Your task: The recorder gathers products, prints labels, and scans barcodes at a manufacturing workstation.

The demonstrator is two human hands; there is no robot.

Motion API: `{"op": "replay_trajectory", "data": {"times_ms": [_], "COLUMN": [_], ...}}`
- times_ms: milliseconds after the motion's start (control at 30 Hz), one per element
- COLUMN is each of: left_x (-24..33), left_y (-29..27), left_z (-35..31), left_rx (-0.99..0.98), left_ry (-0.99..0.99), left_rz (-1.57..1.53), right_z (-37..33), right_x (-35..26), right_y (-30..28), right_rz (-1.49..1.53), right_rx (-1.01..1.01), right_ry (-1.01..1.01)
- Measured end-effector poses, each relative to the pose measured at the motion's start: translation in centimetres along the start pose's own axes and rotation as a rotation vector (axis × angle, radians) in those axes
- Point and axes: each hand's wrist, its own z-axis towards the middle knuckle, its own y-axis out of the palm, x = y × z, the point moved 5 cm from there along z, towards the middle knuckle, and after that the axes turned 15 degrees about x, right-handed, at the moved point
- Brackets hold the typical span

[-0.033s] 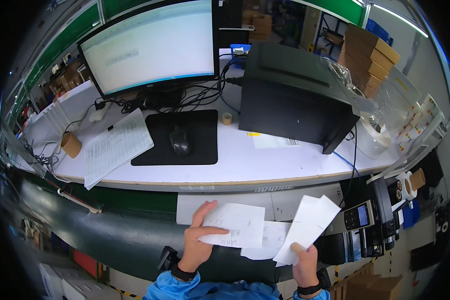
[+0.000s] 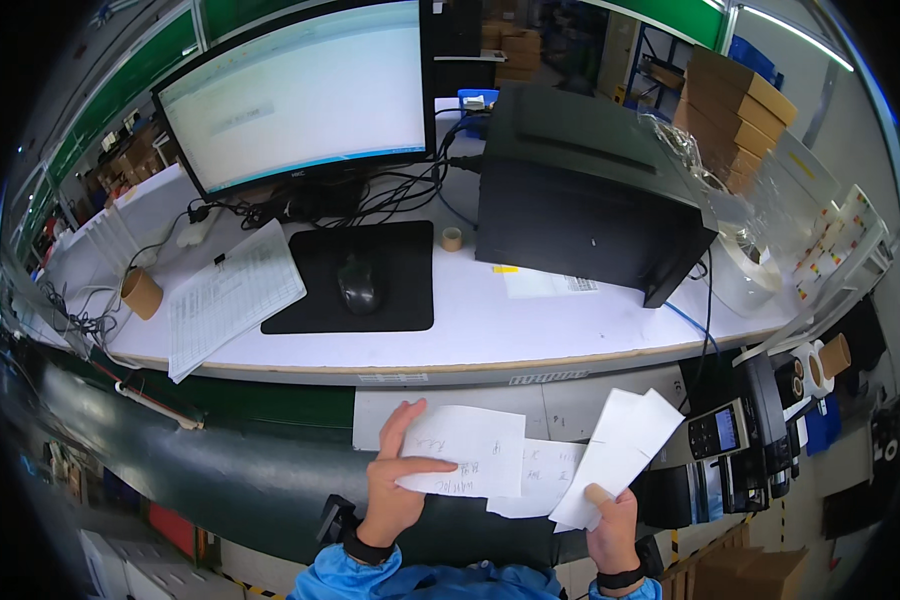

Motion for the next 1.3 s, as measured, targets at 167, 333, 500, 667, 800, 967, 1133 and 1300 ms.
{"op": "replay_trajectory", "data": {"times_ms": [167, 333, 500, 667, 800, 967, 1133, 1300], "left_x": [1.0, 2.5, 1.7, -0.6, -1.4, -1.7, -1.4, -4.4], "left_y": [0.6, 1.2, 1.2, 3.1, 4.3, 6.0, 7.0, 4.5], "left_z": [-0.4, -0.7, 0.0, 0.7, 0.2, -1.8, -3.8, -7.3], "left_rx": [0.016, 0.01, -0.022, -0.229, -0.472, -0.684, -0.478, -0.345], "left_ry": [0.001, 0.105, 0.003, -0.537, -0.648, -0.964, -1.133, -0.814], "left_rz": [-0.075, -0.04, -0.253, -1.443, -1.693, -1.828, -1.682, -0.26], "right_z": [-0.3, -0.3, -0.3, -0.8, -1.8, -4.1, -5.9, -5.7], "right_x": [-0.8, -1.3, -1.0, -1.6, -2.3, -2.7, -1.3, 2.0], "right_y": [0.7, 2.2, 2.9, 2.4, 2.0, 2.8, 5.2, 6.5], "right_rz": [0.035, 0.118, 0.243, 0.204, 0.318, 0.446, 0.208, -0.218], "right_rx": [-0.06, -0.089, -0.185, -0.258, -0.456, -0.64, -0.468, -0.232], "right_ry": [0.009, 0.01, 0.157, 0.113, 0.259, 0.447, 0.338, 0.065]}}
